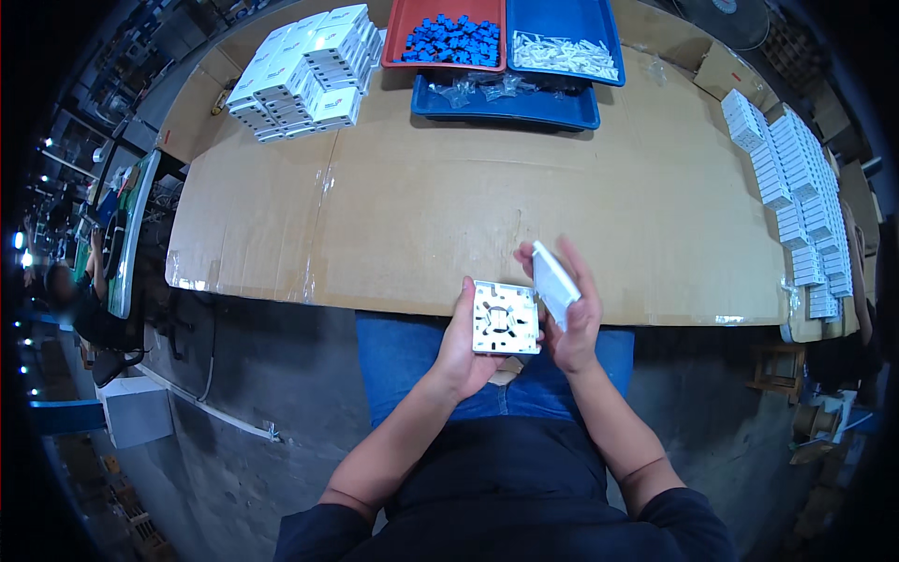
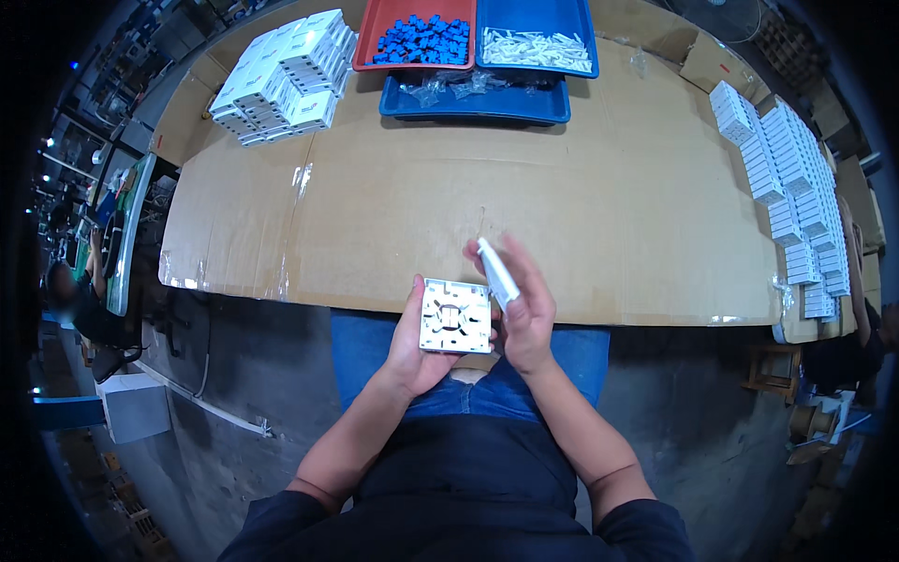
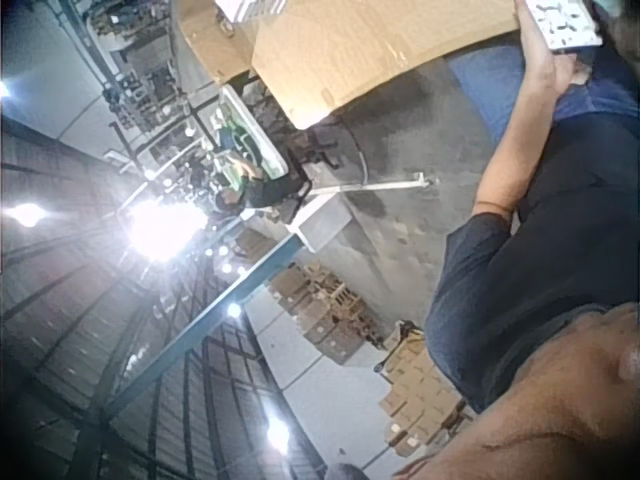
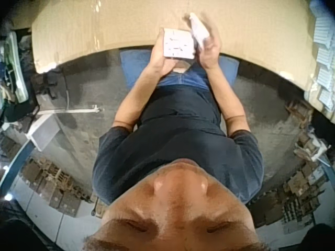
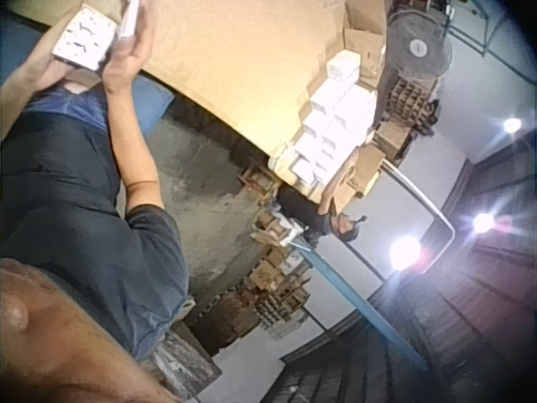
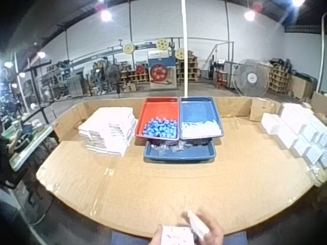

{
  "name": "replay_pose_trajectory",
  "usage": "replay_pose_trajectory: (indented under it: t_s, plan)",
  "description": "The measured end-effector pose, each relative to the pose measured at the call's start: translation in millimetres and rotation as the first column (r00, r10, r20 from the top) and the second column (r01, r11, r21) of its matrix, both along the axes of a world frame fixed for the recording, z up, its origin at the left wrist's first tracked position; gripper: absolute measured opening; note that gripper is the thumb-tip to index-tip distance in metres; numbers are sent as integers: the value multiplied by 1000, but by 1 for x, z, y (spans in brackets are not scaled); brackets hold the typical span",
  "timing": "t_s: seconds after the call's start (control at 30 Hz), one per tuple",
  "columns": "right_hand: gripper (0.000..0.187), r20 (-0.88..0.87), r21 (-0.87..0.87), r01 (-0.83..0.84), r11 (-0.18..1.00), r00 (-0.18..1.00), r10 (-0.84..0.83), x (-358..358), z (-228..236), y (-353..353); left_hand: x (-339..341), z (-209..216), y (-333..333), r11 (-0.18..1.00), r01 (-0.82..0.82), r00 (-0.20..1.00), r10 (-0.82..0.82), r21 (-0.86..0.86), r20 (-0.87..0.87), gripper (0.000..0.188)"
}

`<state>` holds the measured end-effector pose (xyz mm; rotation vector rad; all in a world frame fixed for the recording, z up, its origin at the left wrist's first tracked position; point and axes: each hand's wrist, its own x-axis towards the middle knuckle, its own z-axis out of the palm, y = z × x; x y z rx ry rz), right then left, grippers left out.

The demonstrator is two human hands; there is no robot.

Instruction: Packing components, wires, and instruction cards into small boxes.

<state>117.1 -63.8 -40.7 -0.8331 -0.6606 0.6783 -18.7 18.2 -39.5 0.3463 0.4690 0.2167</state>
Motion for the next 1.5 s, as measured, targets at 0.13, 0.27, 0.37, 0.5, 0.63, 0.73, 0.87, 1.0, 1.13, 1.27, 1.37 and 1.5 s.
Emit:
replay_pose_trajectory:
  t_s: [0.13, 0.27, 0.37, 0.5, 0.63, 0.73, 0.87, 1.0, 1.13, 1.27, 1.37, 1.5]
  plan:
    - [74, -208, 47, -33, 998, 977, 42, 29, 15, 8, 17, 4, 3, 987, -158, 986, 159, -25, 42, 74]
    - [41, 336, -73, 210, 975, 926, -175, 57, 6, 14, 24, -14, 28, 807, -356, 932, 340, 472, 122, 62]
    - [25, 824, -236, 428, 872, 564, -53, 78, -9, 4, 6, -43, 47, 470, -266, 922, 378, 842, 80, 54]
    - [30, 949, -255, 435, 864, 286, 135, 77, -19, -23, -32, -49, 65, -121, 270, 843, 510, 955, -174, 53]
    - [36, 936, -333, 400, 854, 246, 251, 60, -15, -43, -49, -23, 63, -316, 425, 843, 478, 848, -244, 73]
    - [30, 926, -357, 430, 829, 279, 254, 57, -20, -45, -42, -18, 60, -391, 463, 847, 460, 795, -267, 79]
    - [26, 926, -356, 455, 817, 288, 243, 69, -24, -23, -19, -33, 74, -377, 468, 831, 497, 800, -251, 82]
    - [21, 917, -370, 502, 781, 332, 222, 92, -23, 23, 15, -40, 105, -410, 426, 823, 545, 807, -158, 81]
    - [17, 910, -403, 520, 753, 313, 271, 108, -21, 53, 28, -42, 116, -360, 387, 819, 557, 849, -137, 80]
    - [18, 922, -385, 560, 733, 259, 287, 117, -12, 83, 29, -40, 116, -351, 377, 820, 556, 857, -134, 81]
    - [20, 969, -184, 488, 853, 234, 75, 126, -1, 131, 27, -37, 116, -374, 350, 832, 546, 859, -102, 82]
    - [23, 985, -112, 453, 885, 168, 39, 130, 13, 207, 22, -42, 120, -363, 358, 821, 561, 860, -105, 80]
